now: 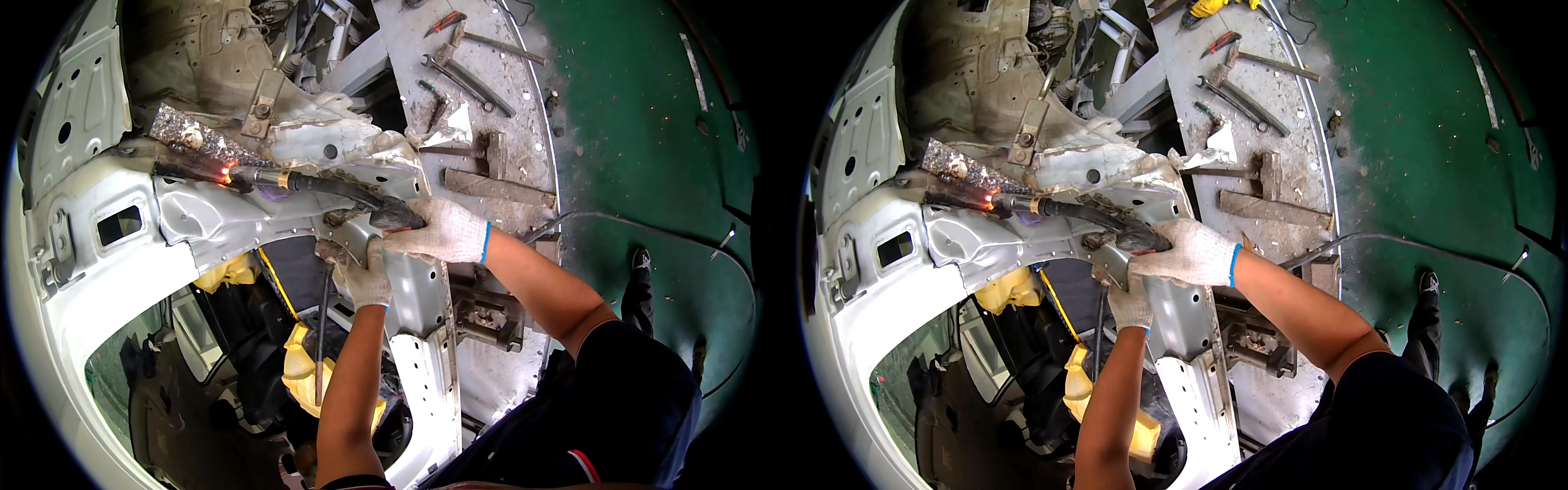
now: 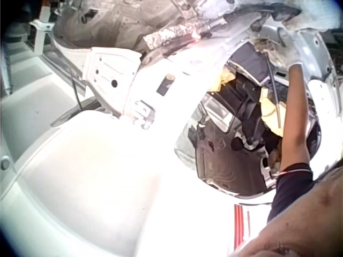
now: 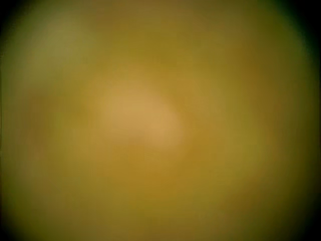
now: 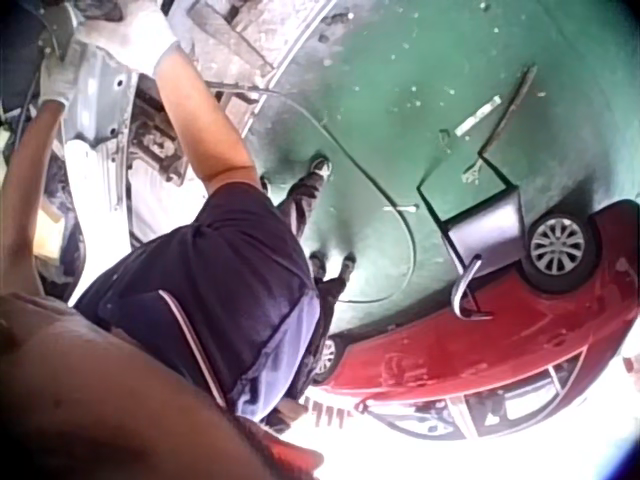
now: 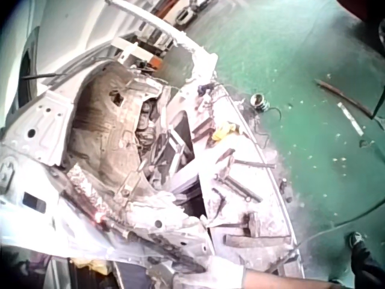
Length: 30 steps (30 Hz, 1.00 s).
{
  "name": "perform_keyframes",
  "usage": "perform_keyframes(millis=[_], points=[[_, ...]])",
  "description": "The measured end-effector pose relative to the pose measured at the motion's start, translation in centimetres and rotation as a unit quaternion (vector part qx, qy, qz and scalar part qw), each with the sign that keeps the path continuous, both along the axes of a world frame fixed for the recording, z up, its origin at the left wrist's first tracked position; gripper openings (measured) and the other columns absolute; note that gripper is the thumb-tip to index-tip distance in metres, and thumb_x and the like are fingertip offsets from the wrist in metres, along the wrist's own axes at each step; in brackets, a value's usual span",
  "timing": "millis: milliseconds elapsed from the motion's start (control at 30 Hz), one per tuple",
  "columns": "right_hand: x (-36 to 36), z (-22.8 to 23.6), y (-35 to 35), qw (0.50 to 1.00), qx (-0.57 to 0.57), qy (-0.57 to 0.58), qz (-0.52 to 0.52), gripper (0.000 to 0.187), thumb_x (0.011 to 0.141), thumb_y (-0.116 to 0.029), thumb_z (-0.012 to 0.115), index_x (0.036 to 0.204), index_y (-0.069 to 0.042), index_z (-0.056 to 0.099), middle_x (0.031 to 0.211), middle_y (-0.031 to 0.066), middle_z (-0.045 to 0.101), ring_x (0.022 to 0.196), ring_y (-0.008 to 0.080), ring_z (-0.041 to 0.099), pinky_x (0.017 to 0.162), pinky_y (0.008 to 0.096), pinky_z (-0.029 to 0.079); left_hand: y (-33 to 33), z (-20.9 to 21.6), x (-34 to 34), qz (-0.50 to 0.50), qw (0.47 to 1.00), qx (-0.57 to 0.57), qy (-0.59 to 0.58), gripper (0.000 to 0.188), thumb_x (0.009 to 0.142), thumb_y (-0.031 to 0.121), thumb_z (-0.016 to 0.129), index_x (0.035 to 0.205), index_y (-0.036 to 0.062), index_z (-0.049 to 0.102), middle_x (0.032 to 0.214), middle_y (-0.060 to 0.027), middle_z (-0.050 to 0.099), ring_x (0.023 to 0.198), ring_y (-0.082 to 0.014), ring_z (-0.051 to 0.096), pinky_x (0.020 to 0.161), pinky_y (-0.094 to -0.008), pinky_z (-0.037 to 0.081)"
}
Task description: The person welds a metal panel onto the front section of a car frame using a welding torch. They then use a hammer to tap and adjust the panel into place. The person continues welding along the seam and uses a metal bar to press the panel against the frame.
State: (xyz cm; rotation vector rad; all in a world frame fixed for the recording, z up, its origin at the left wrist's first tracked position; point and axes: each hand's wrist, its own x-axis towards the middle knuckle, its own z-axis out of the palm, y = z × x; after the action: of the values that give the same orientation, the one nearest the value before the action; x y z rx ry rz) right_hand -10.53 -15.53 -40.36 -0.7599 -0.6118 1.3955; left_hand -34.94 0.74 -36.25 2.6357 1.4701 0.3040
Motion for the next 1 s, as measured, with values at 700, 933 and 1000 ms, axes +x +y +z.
perform_keyframes(millis=[700,933,1000], points=[[0.3,2.2,-0.8,0.997,-0.027,0.05,-0.059,0.02,0.095,-0.018,0.076,0.094,-0.002,0.064,0.067,0.0042,0.059,0.053,0.0151,0.054,0.051,0.0325,0.044,-4.2,5.9,5.3,0.097,0.982,-0.121,0.105,0.096,0.096,0.078,0.05,0.152,0.0014,0.052,0.147,-0.0289,0.059,0.132,-0.0446,0.061,0.111,-0.0501,0.048],[-0.3,2.2,-1.3,0.995,-0.033,0.04,-0.081,0.023,0.096,-0.021,0.074,0.1,-0.001,0.064,0.069,0.0055,0.061,0.055,0.0161,0.055,0.053,0.0327,0.045,-3.7,4.8,4.4,0.1,0.984,-0.118,0.083,0.09,0.095,0.076,0.053,0.151,0.0048,0.055,0.145,-0.0273,0.062,0.13,-0.0438,0.063,0.11,-0.0507,0.05],[-0.5,2.2,-2.3,0.988,0.008,0.094,-0.12,0.023,0.098,-0.022,0.072,0.105,-0.002,0.065,0.068,0.0048,0.061,0.056,0.0162,0.056,0.053,0.0316,0.046,-3.4,4.1,4.7,0.082,0.988,-0.094,0.095,0.091,0.097,0.077,0.05,0.147,0.0011,0.056,0.138,-0.0293,0.065,0.126,-0.0447,0.065,0.106,-0.0521,0.052]])
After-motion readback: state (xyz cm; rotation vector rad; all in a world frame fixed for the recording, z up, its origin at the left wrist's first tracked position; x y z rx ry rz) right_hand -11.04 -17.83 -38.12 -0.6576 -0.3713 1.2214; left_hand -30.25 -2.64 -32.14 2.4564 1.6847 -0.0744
